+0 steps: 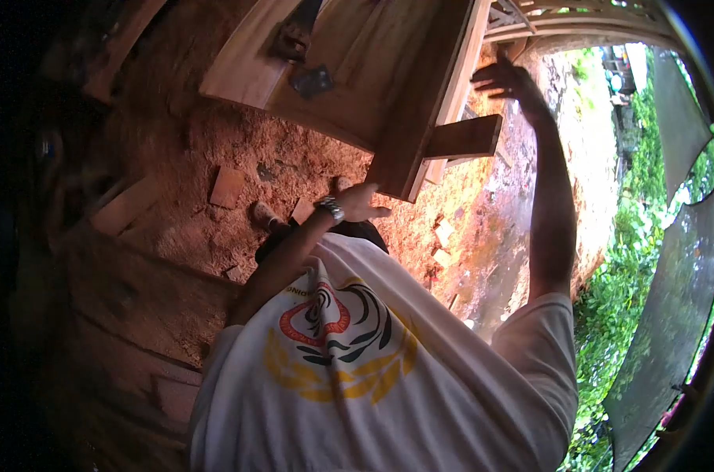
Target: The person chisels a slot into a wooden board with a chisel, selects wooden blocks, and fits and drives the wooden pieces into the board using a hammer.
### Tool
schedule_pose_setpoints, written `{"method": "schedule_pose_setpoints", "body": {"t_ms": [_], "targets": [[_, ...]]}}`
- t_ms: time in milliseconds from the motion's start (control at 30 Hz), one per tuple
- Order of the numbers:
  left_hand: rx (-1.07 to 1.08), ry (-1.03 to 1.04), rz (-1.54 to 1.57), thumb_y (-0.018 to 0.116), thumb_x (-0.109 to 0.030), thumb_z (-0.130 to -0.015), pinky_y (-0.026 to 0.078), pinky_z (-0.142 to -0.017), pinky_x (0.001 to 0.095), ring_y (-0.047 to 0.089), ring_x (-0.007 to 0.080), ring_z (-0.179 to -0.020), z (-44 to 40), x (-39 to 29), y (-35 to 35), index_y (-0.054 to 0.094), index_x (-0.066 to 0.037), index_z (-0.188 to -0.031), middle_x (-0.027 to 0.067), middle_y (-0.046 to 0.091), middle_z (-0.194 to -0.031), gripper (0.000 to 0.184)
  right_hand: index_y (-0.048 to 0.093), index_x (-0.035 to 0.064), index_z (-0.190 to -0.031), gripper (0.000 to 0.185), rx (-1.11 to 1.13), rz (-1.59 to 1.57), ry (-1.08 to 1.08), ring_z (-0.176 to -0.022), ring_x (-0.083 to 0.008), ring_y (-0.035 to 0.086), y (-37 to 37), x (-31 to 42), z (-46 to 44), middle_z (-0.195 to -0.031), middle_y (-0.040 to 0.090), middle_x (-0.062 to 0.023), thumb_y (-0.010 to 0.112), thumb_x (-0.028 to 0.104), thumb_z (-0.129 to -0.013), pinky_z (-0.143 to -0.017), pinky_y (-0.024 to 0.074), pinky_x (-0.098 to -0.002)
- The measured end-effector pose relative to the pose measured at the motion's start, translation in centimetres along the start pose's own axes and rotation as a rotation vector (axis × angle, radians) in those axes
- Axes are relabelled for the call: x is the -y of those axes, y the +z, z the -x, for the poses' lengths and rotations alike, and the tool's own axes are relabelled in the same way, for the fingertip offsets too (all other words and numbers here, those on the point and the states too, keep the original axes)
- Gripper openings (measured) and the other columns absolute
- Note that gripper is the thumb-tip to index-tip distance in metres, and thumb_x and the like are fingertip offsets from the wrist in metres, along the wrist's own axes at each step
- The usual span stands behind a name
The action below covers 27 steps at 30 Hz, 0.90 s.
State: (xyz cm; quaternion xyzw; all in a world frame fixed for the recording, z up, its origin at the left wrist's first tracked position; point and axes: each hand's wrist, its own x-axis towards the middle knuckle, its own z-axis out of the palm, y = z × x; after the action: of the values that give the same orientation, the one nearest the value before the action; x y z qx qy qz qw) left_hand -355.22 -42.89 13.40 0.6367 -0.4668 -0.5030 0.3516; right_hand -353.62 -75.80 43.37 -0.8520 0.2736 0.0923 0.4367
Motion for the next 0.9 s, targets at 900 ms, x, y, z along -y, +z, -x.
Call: {"method": "schedule_pose_setpoints", "body": {"t_ms": [900], "targets": [[-0.677,-0.504,0.346,0.067,-0.039,-0.091,0.054,-0.089,0.0411,0.07,0.0303,-0.101,27.1,28.5,1.2,0.068,-0.004,-0.116,0.0167,0.073,-0.108,0.043,0.055,0.0195,-0.141,0.066,0.127,1.461,0.148,-0.136,-0.0465,0.043,20.0,-2.8,1.0,-0.144,0.05,-0.0176,0.068,0.038,-0.079,-0.11,0.0319,-0.0683]]}}
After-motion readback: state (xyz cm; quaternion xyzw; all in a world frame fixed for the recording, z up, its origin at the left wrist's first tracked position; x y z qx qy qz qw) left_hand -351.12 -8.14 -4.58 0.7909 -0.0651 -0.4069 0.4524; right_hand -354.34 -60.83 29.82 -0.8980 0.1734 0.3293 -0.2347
